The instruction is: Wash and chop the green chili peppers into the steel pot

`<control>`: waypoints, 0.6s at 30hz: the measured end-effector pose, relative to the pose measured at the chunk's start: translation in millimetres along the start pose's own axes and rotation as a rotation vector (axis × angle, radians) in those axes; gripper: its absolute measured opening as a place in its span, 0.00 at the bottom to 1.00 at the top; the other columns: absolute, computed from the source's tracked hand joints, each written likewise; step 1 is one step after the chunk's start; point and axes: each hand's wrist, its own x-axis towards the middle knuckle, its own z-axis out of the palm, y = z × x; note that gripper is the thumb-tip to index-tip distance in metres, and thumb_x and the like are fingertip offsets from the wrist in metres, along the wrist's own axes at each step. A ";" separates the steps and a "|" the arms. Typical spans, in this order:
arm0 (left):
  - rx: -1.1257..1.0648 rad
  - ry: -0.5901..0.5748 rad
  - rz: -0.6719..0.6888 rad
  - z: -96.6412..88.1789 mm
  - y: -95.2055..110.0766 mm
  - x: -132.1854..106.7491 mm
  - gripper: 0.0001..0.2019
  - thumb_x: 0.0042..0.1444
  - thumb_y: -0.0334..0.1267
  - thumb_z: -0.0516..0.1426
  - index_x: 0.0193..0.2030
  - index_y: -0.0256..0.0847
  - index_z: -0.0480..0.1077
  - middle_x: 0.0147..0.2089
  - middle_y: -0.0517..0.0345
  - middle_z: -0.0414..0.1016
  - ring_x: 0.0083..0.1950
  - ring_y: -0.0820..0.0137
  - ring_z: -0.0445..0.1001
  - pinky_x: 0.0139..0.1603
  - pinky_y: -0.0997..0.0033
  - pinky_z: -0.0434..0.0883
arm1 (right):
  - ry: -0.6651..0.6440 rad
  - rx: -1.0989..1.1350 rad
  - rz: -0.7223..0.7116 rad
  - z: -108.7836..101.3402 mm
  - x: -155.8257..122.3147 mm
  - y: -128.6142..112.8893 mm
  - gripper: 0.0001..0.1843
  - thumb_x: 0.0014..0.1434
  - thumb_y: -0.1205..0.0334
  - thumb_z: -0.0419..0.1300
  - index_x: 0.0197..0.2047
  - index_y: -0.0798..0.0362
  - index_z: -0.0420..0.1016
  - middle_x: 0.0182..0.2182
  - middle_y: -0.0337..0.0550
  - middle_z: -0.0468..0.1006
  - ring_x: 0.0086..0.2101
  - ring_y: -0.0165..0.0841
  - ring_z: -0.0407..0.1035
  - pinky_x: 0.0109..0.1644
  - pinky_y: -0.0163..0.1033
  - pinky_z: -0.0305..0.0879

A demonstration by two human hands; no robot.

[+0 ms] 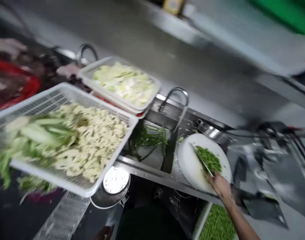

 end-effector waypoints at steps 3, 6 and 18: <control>0.142 0.207 -0.144 58.7 24.5 -3.2 0.11 0.41 0.64 0.59 0.21 0.66 0.71 0.26 0.66 0.80 0.35 0.51 0.83 0.37 0.46 0.78 | -0.047 0.082 0.042 10.4 7.2 45.6 0.18 0.69 0.53 0.51 0.55 0.55 0.69 0.38 0.55 0.82 0.38 0.43 0.78 0.39 0.42 0.65; 0.071 0.192 0.243 123.3 104.4 17.3 0.11 0.50 0.58 0.59 0.40 0.69 0.76 0.45 0.63 0.83 0.54 0.50 0.80 0.57 0.38 0.75 | 0.016 0.161 -0.009 16.5 11.5 69.0 0.19 0.68 0.53 0.54 0.55 0.55 0.68 0.41 0.55 0.82 0.41 0.43 0.78 0.41 0.41 0.64; 0.984 -0.910 1.427 427.8 335.6 74.8 0.48 0.63 0.62 0.54 0.79 0.36 0.39 0.80 0.46 0.37 0.80 0.53 0.39 0.78 0.47 0.26 | 0.016 0.342 -0.474 41.0 31.7 116.5 0.21 0.62 0.59 0.64 0.55 0.62 0.72 0.48 0.60 0.78 0.49 0.45 0.73 0.52 0.41 0.66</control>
